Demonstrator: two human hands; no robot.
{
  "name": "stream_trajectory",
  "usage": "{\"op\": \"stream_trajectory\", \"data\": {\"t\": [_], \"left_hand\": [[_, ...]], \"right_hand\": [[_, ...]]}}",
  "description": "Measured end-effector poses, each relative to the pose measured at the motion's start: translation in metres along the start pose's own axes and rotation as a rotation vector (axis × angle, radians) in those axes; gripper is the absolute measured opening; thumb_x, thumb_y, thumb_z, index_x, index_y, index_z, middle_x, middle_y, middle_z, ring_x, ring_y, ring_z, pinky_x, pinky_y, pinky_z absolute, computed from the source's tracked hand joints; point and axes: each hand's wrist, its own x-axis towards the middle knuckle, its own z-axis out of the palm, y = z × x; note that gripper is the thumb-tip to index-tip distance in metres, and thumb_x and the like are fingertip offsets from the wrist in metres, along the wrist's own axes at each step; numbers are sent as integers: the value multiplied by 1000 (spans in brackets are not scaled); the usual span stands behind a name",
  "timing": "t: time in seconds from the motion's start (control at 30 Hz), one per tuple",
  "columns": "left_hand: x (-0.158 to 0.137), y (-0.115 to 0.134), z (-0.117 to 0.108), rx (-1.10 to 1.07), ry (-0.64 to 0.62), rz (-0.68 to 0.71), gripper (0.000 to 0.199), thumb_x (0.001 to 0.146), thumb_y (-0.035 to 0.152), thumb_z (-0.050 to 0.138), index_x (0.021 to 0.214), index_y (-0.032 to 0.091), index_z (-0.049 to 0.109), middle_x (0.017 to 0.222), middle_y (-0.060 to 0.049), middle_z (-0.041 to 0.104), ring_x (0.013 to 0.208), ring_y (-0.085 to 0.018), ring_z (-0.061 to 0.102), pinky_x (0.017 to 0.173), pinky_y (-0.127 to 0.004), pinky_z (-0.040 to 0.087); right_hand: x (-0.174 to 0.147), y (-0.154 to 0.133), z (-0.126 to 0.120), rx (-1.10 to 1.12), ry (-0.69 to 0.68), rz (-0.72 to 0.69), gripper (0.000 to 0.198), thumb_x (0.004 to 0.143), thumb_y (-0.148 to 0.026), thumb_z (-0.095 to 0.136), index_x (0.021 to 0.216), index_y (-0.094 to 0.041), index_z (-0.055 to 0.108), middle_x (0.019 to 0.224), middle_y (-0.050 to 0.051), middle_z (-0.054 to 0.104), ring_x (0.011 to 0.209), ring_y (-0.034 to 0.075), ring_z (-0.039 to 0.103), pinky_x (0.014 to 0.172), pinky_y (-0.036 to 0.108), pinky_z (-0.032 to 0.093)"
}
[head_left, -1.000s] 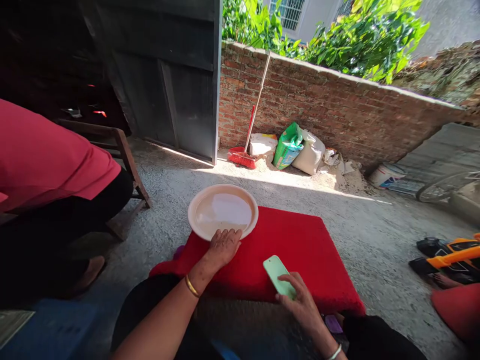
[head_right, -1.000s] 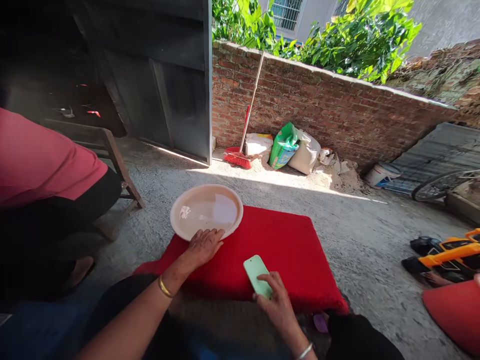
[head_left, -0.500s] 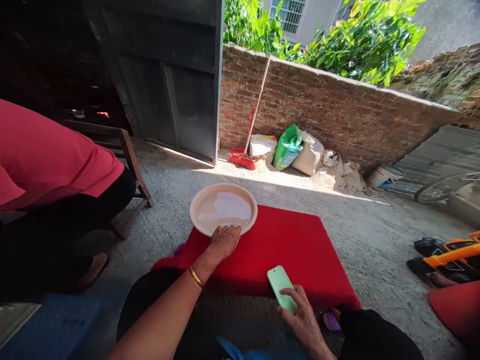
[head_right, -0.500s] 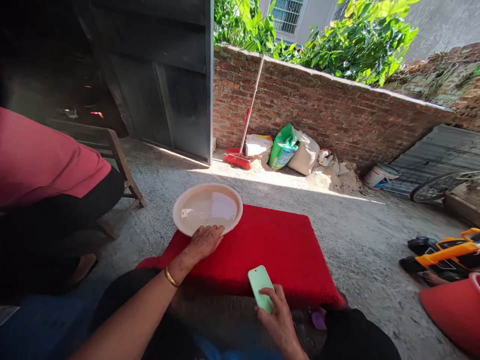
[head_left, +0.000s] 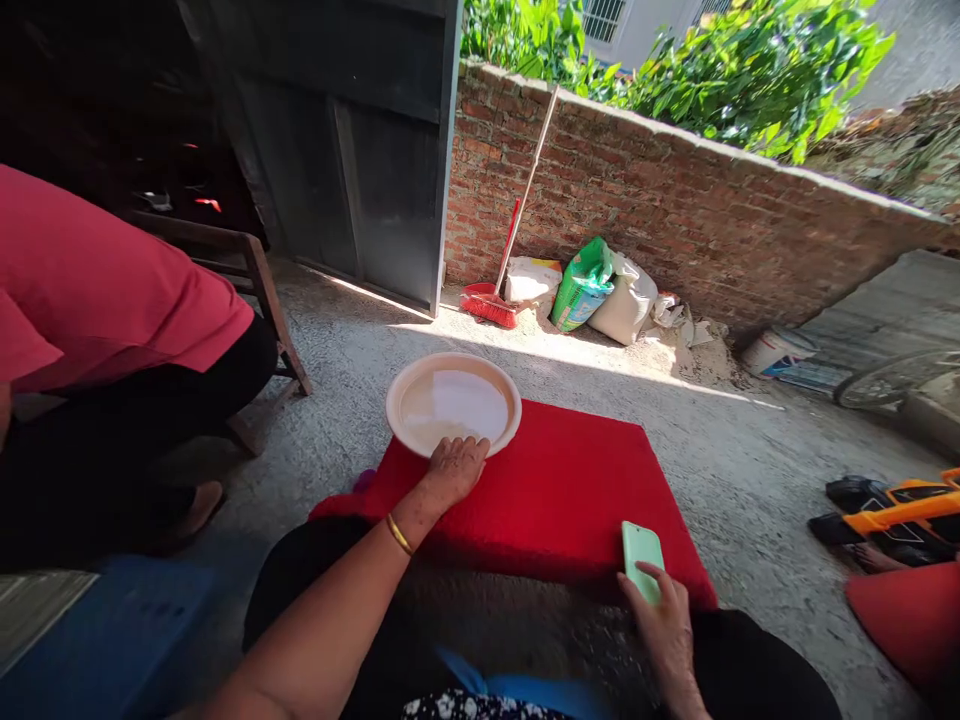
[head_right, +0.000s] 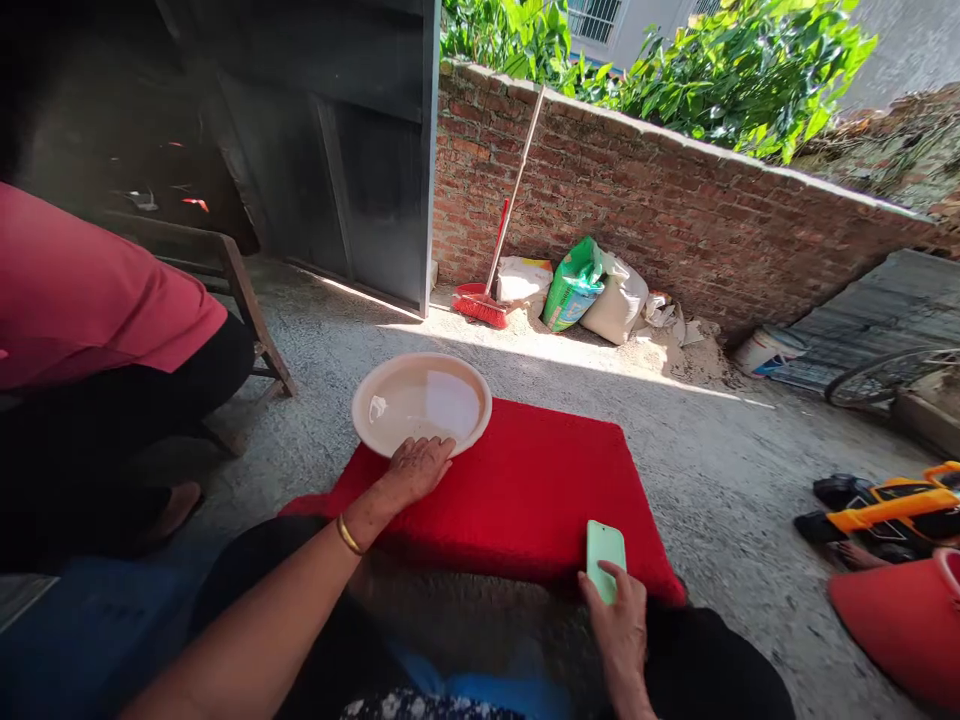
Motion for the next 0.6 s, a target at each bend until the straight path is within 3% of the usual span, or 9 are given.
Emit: {"op": "stream_trajectory", "data": {"t": [0.1,0.17,0.23,0.3,0.43,0.53,0.6], "left_hand": [[0,0,-1,-1,-2,-2,28,99,25,45,124,21,56,112,-13,68,106,-27,63,90,-41,42],[0,0,-1,-2,-3,-1,28,99,25,44,124,21,57,112,-13,68,105,-27,63,90,-41,42],[1,0,-1,-4,-4,-1,28,99,24,44,123,21,57,111,-13,68,104,-27,64,90,-41,42],[1,0,0,-9,-4,0,27,99,24,45,122,21,58,110,-13,68,104,-27,64,90,-41,42],[1,0,2,-23,3,9,29,99,24,44,124,20,58,112,-13,68,105,-28,63,90,-41,42],[1,-2,6,-26,31,19,32,100,23,41,127,21,57,111,-14,68,104,-28,63,90,-41,41],[2,-3,8,-21,47,19,32,100,24,40,126,21,58,109,-14,68,103,-28,63,89,-41,42]], "right_hand": [[-48,-31,36,93,-292,-305,32,73,-51,65,93,-26,70,99,7,60,92,26,63,82,40,54],[-63,-42,47,138,-476,-450,23,77,-42,65,96,-30,71,106,5,62,96,23,64,82,34,54],[-57,-39,45,171,-499,-491,24,78,-41,66,97,-30,72,110,5,61,102,23,63,86,33,53],[-37,-23,32,183,-335,-392,33,77,-50,66,100,-27,70,110,7,60,106,26,61,92,38,51],[15,26,-7,88,86,16,69,65,-72,64,110,-20,62,114,11,58,112,34,56,103,49,43],[33,53,-26,15,119,221,89,58,-77,65,125,-18,54,130,16,55,119,39,54,104,52,43],[35,60,-28,4,93,224,98,56,-78,65,131,-18,49,136,17,52,123,39,53,104,50,43]]}}
